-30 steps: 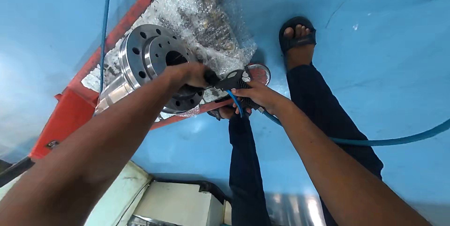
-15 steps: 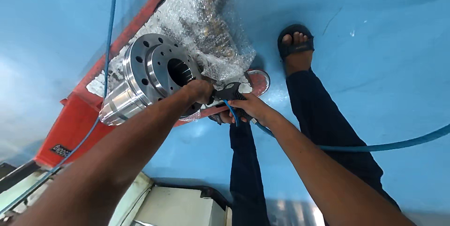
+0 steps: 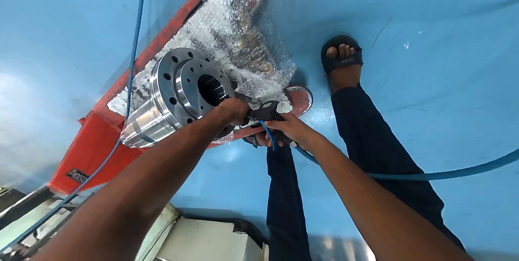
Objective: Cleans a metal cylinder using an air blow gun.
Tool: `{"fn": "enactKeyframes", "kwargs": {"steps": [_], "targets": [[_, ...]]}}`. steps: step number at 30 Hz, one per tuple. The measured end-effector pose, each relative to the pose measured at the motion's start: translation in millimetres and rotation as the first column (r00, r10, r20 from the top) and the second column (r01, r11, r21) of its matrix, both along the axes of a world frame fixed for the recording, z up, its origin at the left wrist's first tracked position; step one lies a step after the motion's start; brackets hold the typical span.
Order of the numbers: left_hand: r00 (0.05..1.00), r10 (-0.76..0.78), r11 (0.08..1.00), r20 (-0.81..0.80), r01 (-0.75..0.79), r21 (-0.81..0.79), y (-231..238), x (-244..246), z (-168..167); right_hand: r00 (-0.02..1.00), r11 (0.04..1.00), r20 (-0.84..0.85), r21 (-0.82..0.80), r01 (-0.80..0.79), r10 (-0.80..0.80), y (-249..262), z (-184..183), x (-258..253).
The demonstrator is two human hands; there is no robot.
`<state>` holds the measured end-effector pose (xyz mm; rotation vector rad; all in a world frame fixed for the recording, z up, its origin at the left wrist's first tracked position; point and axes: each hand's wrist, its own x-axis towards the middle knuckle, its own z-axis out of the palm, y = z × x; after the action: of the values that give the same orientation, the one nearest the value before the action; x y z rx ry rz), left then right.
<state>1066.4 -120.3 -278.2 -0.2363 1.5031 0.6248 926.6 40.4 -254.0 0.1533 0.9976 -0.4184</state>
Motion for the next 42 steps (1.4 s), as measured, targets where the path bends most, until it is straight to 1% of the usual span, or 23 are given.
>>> {"fn": "enactKeyframes", "kwargs": {"steps": [3,6,10,13,14,16,19,20,22,26,28,29,31,33,34,36,38,42], "targets": [[1.000,0.002,1.000,-0.001,-0.002,0.005,-1.0,0.4,-0.4,1.000,1.000,-0.027,0.018,-0.002,0.002,-3.0,1.5,0.4],[0.999,0.029,0.999,-0.026,-0.028,0.016,-1.4,2.3,-2.7,1.000,1.000,-0.024,-0.007,-0.004,0.004,-1.8,2.2,-1.2],[0.999,0.039,0.999,-0.010,-0.039,0.023,-2.3,1.0,-1.6,0.999,1.000,-0.038,0.003,-0.026,0.026,-4.0,0.8,-2.0],[0.998,0.065,0.997,-0.011,-0.065,0.041,-5.7,-0.4,-0.2,0.999,0.999,-0.007,-0.016,-0.047,0.047,-6.6,3.3,-10.6],[0.995,0.100,0.994,-0.005,-0.100,0.043,-10.2,-1.2,1.1,0.999,0.998,0.007,-0.032,-0.054,0.054,-7.6,4.0,-15.6],[0.973,0.230,0.973,-0.012,-0.230,0.017,-25.6,-3.2,10.1,0.997,0.995,-0.007,-0.062,-0.076,0.076,-8.3,6.3,-27.2],[0.910,0.404,0.910,-0.092,-0.410,-0.060,-58.5,-5.1,32.6,0.995,0.990,-0.027,-0.095,-0.102,0.100,-6.1,15.8,-45.9],[0.892,0.437,0.891,-0.114,-0.446,-0.079,-69.8,-5.3,39.5,0.995,0.989,-0.023,-0.114,-0.096,0.094,-6.7,21.0,-50.6],[0.885,0.451,0.886,-0.115,-0.459,-0.057,-83.8,-2.7,53.7,0.997,0.985,-0.002,-0.157,-0.071,0.072,-6.7,33.0,-52.2],[0.907,0.421,0.906,-0.006,-0.420,0.057,-82.2,-0.4,84.3,0.995,0.974,0.017,-0.204,-0.097,0.103,-5.8,47.3,-38.7],[0.919,0.384,0.914,0.094,-0.392,0.105,-74.0,-7.4,99.8,0.996,0.974,0.002,-0.209,-0.089,0.091,-6.7,51.2,-34.3],[0.941,0.319,0.935,0.117,-0.332,0.126,-67.3,-8.2,102.1,0.995,0.973,-0.001,-0.212,-0.094,0.096,-8.0,52.7,-32.5],[0.990,0.111,0.978,0.084,-0.123,0.166,-51.0,-5.1,95.6,0.993,0.967,0.004,-0.227,-0.113,0.117,-10.4,54.4,-25.7],[0.997,-0.072,0.985,0.032,0.065,0.162,-33.7,-2.3,84.8,0.991,0.963,-0.015,-0.236,-0.134,0.134,-8.3,54.4,-15.8],[0.993,-0.120,0.980,0.011,0.117,0.163,-27.1,1.3,76.9,0.991,0.962,-0.028,-0.240,-0.133,0.130,-5.9,53.7,-11.5],[0.989,-0.133,0.974,-0.065,0.143,0.175,-19.8,12.4,62.5,0.994,0.963,-0.034,-0.248,-0.109,0.103,-1.2,50.6,-5.0],[0.988,-0.105,0.975,-0.117,0.125,0.182,-16.0,20.5,54.4,0.996,0.966,-0.032,-0.243,-0.093,0.088,2.5,46.8,-1.7],[0.990,-0.059,0.984,-0.129,0.080,0.160,-13.6,25.2,58.2,0.996,0.967,-0.033,-0.241,-0.086,0.080,4.7,44.0,0.9]]}}
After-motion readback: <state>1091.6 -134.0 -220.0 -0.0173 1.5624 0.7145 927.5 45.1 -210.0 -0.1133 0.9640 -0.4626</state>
